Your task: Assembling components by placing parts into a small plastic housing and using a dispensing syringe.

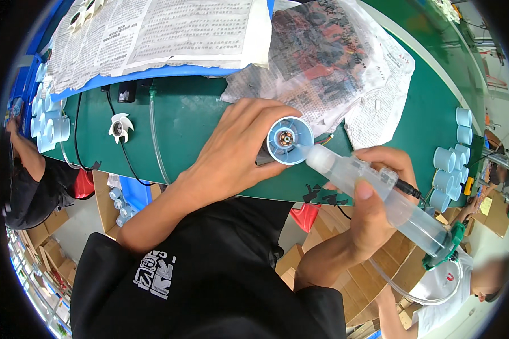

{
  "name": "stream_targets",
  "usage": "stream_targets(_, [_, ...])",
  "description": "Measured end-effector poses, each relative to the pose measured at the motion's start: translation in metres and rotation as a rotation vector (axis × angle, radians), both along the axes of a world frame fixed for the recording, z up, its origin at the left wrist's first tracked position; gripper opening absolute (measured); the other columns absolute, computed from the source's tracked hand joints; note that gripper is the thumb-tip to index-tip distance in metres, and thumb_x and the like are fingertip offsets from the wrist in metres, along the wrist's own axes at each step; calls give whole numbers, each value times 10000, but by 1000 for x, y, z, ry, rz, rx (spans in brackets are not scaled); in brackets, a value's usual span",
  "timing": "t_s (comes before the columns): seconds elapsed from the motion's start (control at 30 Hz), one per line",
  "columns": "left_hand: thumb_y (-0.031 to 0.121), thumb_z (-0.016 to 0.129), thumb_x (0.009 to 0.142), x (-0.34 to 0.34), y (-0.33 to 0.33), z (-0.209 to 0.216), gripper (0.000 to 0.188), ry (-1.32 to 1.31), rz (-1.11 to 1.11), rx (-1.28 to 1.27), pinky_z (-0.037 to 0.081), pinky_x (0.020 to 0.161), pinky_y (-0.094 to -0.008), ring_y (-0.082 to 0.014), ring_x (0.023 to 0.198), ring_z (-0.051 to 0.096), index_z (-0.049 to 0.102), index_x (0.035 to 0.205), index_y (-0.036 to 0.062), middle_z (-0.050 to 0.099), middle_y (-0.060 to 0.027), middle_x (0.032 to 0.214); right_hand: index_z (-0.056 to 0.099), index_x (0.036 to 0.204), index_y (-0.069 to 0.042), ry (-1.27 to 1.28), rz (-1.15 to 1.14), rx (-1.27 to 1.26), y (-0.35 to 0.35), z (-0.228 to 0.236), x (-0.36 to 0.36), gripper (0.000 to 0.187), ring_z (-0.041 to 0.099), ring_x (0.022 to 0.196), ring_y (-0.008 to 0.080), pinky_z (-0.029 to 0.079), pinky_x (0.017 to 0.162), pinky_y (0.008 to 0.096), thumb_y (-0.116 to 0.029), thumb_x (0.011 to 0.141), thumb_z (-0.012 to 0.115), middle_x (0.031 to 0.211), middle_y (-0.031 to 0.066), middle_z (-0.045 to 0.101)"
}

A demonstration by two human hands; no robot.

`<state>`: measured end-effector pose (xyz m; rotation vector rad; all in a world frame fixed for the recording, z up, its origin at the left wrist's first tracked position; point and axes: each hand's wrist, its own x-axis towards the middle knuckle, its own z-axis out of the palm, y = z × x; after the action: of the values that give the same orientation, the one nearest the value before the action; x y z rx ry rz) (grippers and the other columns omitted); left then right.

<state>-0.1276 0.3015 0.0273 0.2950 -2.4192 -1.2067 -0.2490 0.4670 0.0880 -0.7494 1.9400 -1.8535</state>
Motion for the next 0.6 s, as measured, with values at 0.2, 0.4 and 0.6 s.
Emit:
stream_targets(0.2, [101,786,659,-1,1,-2,584,-13,14,-4,395,939,-403,-302,1088,499,529,1183,104,549,-70,1170,500,1009,97,1,-14,-32,2,-7,-5,490,561,556,246,540,506,372,-288,750,658,910,180,500])
stream_targets(0.4, [106,787,659,-1,1,-1,588,-17,9,-6,394,941,-404,-299,1086,500,527,1186,106,549,-68,1171,498,1013,93,-29,15,-4,1,-7,-9,473,562,556,245,539,504,372,-276,754,644,872,174,513])
stream_targets(0.6, [112,789,659,-1,1,-1,589,-10,15,-12,395,939,-406,-300,1085,500,526,1186,106,550,-70,1165,500,1010,94,-35,10,5,-1,-6,-9,467,562,541,245,539,505,370,-262,744,644,858,176,529])
